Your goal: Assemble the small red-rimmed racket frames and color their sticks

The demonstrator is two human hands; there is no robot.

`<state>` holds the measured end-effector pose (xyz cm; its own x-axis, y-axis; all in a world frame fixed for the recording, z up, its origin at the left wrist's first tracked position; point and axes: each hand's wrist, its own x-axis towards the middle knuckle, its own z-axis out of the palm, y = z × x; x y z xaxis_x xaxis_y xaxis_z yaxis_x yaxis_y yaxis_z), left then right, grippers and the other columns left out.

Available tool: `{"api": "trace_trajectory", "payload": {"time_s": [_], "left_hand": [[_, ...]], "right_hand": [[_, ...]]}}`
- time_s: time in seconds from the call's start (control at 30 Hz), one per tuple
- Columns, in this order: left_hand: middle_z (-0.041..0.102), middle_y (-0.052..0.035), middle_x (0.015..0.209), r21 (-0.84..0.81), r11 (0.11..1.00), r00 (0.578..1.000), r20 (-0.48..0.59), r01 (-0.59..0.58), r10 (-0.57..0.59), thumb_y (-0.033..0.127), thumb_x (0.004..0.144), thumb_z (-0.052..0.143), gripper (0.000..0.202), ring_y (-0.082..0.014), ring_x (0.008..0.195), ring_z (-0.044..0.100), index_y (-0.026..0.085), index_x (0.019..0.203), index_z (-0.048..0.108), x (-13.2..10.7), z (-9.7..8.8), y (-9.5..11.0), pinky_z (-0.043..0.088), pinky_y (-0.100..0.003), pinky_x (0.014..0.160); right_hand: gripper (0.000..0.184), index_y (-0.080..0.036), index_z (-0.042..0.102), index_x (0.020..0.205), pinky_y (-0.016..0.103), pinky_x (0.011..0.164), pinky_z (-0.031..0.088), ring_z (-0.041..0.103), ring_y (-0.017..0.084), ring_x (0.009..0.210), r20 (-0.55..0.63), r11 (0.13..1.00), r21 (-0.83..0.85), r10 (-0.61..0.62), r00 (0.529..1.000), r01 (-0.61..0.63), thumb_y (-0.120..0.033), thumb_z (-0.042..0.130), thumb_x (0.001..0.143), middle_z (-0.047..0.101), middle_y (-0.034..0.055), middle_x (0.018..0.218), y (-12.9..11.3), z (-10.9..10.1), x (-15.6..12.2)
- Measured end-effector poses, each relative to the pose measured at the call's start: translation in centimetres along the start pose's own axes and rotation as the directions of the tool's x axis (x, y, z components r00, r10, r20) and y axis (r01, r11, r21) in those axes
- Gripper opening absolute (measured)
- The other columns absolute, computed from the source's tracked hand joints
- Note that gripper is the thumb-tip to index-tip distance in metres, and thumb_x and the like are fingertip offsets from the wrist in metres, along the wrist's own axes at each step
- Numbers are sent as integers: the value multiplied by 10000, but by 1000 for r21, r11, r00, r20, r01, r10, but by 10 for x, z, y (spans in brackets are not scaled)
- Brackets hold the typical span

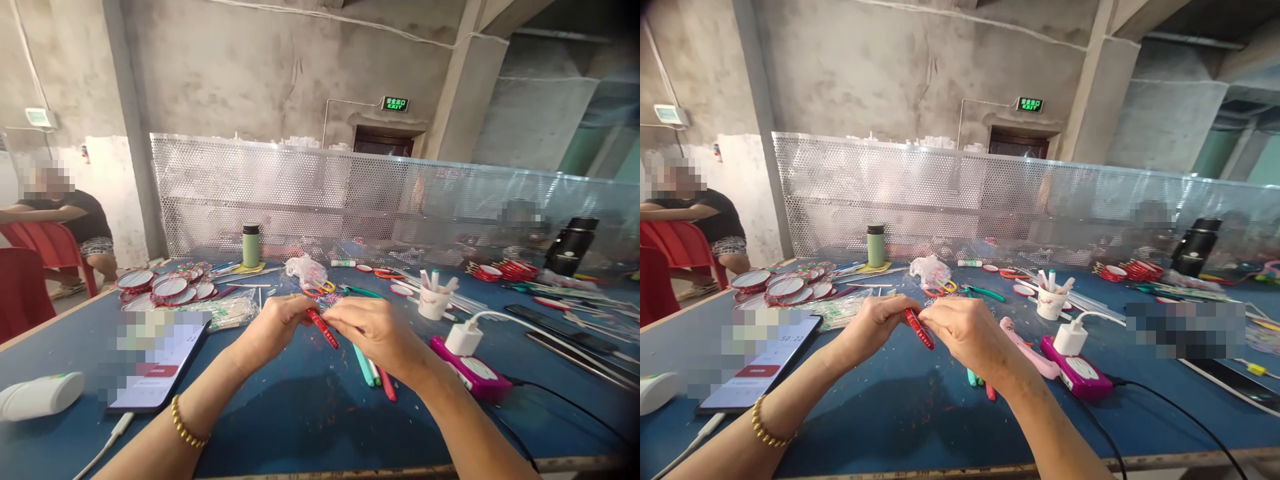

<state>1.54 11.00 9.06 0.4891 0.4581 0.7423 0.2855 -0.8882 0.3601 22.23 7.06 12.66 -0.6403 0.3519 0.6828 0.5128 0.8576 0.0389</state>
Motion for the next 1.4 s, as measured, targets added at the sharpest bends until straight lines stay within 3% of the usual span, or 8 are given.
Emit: {"api": "trace_trajectory", "payload": {"time_s": [0.2, 0.5, 0.57, 0.67, 0.77, 0.97, 1.17, 1.4], "left_hand": [[697, -39, 790, -87, 996, 997, 71, 16, -10, 72, 909, 435, 252, -102, 688, 643, 137, 936, 677, 1, -1, 0, 527, -203, 661], [690, -48, 724, -302, 906, 948, 209, 297, -241, 90, 872, 420, 239, -127, 666, 672, 125, 817, 651, 2, 0, 4, 550, -220, 634], [656, -26, 638, -324, 859, 914, 229, 396, -334, 99, 849, 444, 197, -119, 565, 647, 125, 824, 637, 3, 0, 4, 535, -209, 550], [604, 8, 535, -362, 787, 866, 217, 500, -451, 135, 836, 467, 145, -122, 451, 614, 134, 849, 611, 5, -2, 5, 498, -201, 438], [581, 14, 486, -415, 720, 828, 196, 556, -526, 149, 825, 468, 111, -131, 406, 597, 142, 810, 578, 7, -3, 6, 485, -207, 396], [564, 15, 464, -411, 711, 815, 171, 570, -554, 119, 790, 458, 131, -125, 399, 588, 151, 716, 561, 7, 1, 4, 456, -188, 361], [547, 23, 429, -406, 696, 799, 189, 592, -571, 112, 775, 465, 135, -108, 361, 548, 156, 692, 562, 5, 5, 2, 414, -167, 335], [530, 26, 401, -417, 665, 778, 212, 619, -592, 109, 768, 467, 130, -99, 330, 499, 152, 698, 568, 4, 8, 2, 372, -169, 321]], "right_hand": [[195, -180, 709, 919, 245, 666, 483, 633, 118, 710, 32, 997, 75, 22, 999, -24, -167, 520, 965, 708, 15, 790, 0, 0, 2], [184, -186, 722, 840, 229, 588, 482, 597, 115, 635, -16, 949, 241, 213, 977, -203, -239, 566, 921, 683, 19, 734, 7, 9, 5], [201, -188, 729, 874, 238, 586, 521, 634, 131, 646, -18, 881, 350, 347, 938, -319, -312, 577, 919, 711, 32, 772, 14, 11, 5], [274, -171, 714, 925, 251, 525, 540, 633, 132, 559, -96, 746, 469, 575, 813, -472, -410, 581, 906, 722, 43, 768, 25, 16, 2], [326, -153, 704, 927, 249, 484, 522, 614, 130, 508, -159, 696, 494, 662, 733, -522, -457, 592, 885, 715, 50, 738, 28, 24, -1], [326, -166, 704, 919, 228, 484, 485, 610, 142, 520, -154, 720, 425, 655, 739, -549, -460, 563, 906, 645, 13, 609, 19, 40, -5], [291, -173, 673, 977, 223, 442, 467, 592, 133, 454, -52, 674, 451, 674, 737, -585, -420, 528, 922, 636, -2, 592, 17, 51, -11], [253, -175, 668, 928, 210, 427, 446, 586, 123, 434, -51, 673, 428, 684, 728, -603, -375, 513, 920, 622, -13, 583, 16, 55, -14]]}}
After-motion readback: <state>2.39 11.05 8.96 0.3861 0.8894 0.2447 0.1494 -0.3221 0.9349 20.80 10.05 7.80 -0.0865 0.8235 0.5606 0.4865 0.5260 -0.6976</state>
